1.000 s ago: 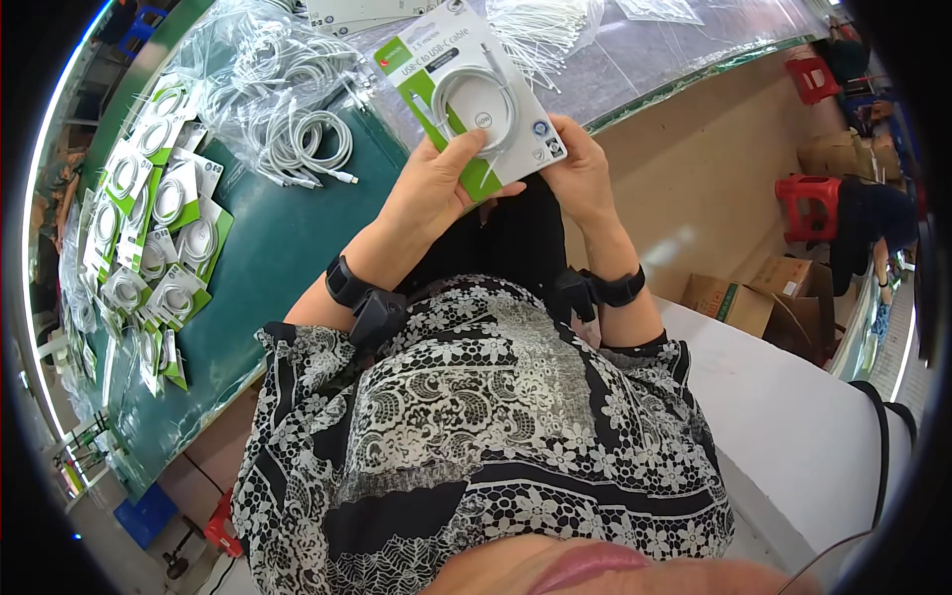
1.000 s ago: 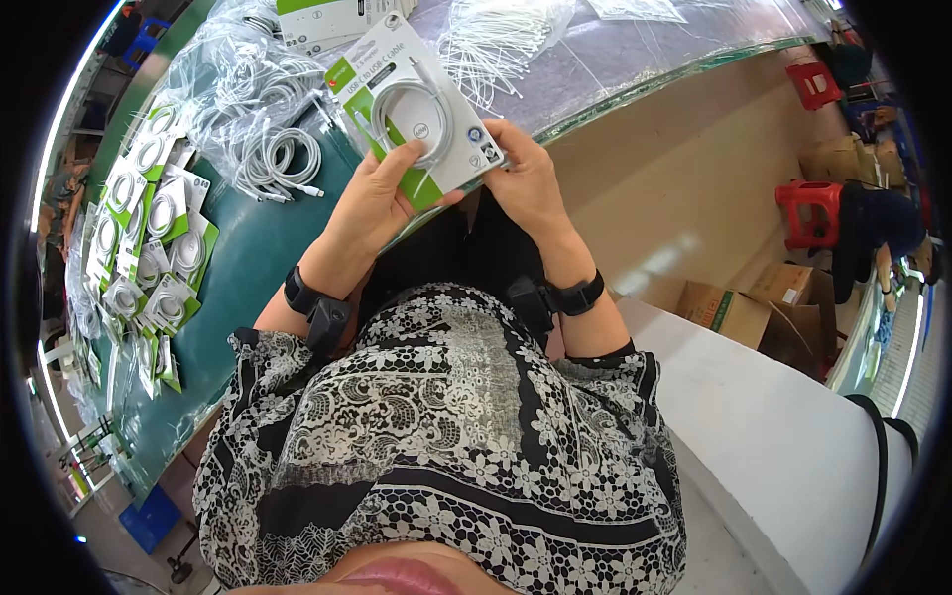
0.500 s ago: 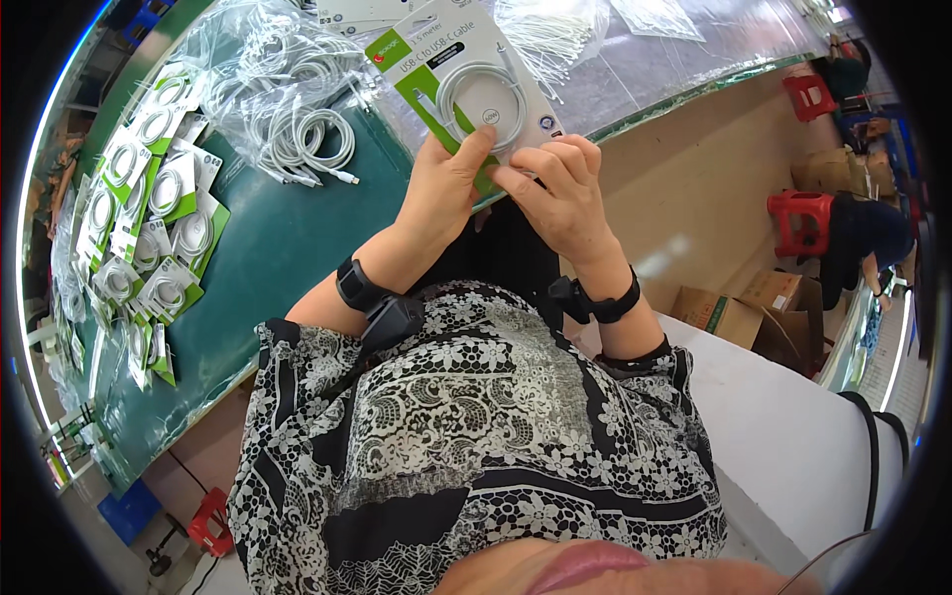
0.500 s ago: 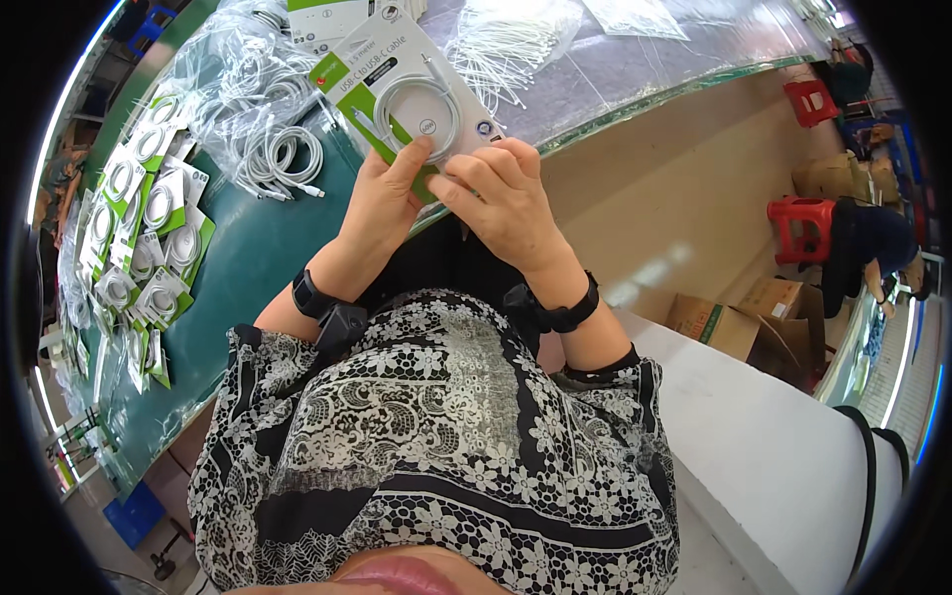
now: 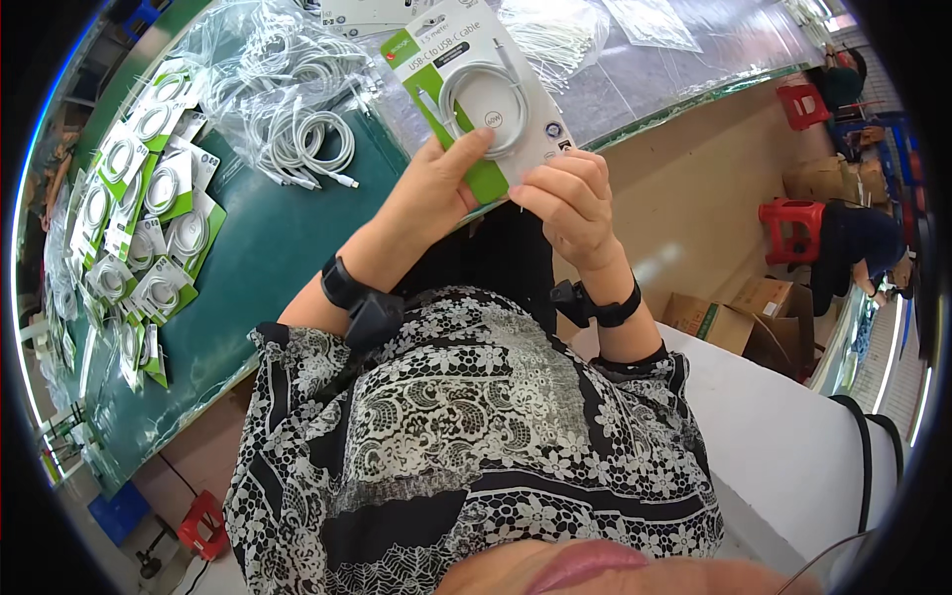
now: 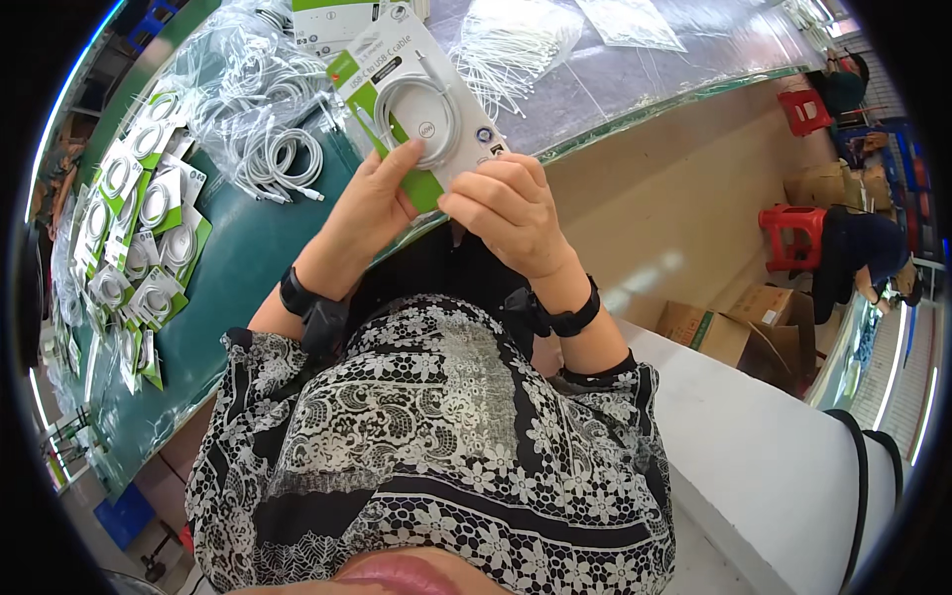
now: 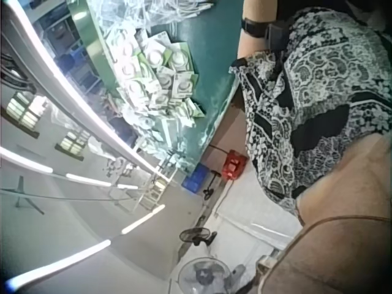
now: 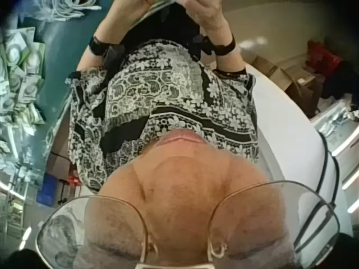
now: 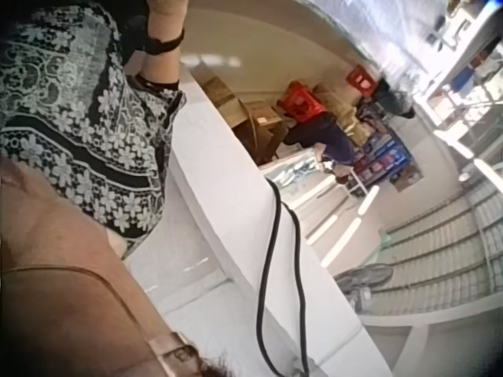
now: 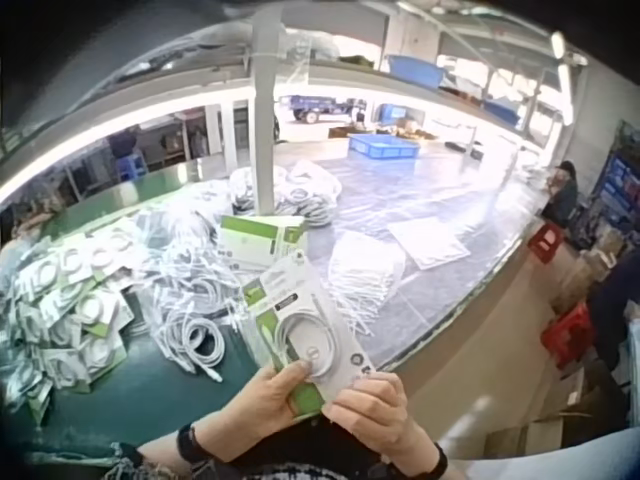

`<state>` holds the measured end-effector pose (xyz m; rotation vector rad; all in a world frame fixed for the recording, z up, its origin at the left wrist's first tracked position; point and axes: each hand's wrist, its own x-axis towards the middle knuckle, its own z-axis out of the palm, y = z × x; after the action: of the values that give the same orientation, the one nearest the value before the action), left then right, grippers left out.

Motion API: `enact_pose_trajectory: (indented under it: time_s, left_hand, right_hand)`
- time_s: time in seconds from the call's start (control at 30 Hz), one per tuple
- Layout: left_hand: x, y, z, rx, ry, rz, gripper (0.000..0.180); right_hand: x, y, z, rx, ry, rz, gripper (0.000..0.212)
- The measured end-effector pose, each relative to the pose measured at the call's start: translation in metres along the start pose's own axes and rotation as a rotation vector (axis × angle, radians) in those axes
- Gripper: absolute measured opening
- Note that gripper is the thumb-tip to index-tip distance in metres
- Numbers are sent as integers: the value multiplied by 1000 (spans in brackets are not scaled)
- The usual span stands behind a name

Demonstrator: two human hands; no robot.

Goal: Packaging USB cables into their retail cardboard boxes at a factory workbench.

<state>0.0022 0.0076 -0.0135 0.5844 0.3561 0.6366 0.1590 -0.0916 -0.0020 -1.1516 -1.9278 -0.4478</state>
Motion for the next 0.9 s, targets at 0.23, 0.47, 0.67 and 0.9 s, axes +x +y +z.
enact_pose_trajectory:
  time_s: [0.23, 0.47, 0.67, 0.9]
  left_hand:
    - [8, 19, -12, -23, -158, -168, 34]
    - [-2, 18, -7, 506, -243, 66, 40]
    - [-17, 25, 7, 949, -102, 233, 35]
    - [-23, 27, 17, 1147, -192, 412, 27]
  right_hand:
    - [19, -6, -15, 100, -147, -9, 13]
    - [9, -7, -25, 283, -51, 257, 8]
    - [1, -7, -23, 495, -29, 328, 7]
    - [0, -9, -34, 432, -123, 330, 9]
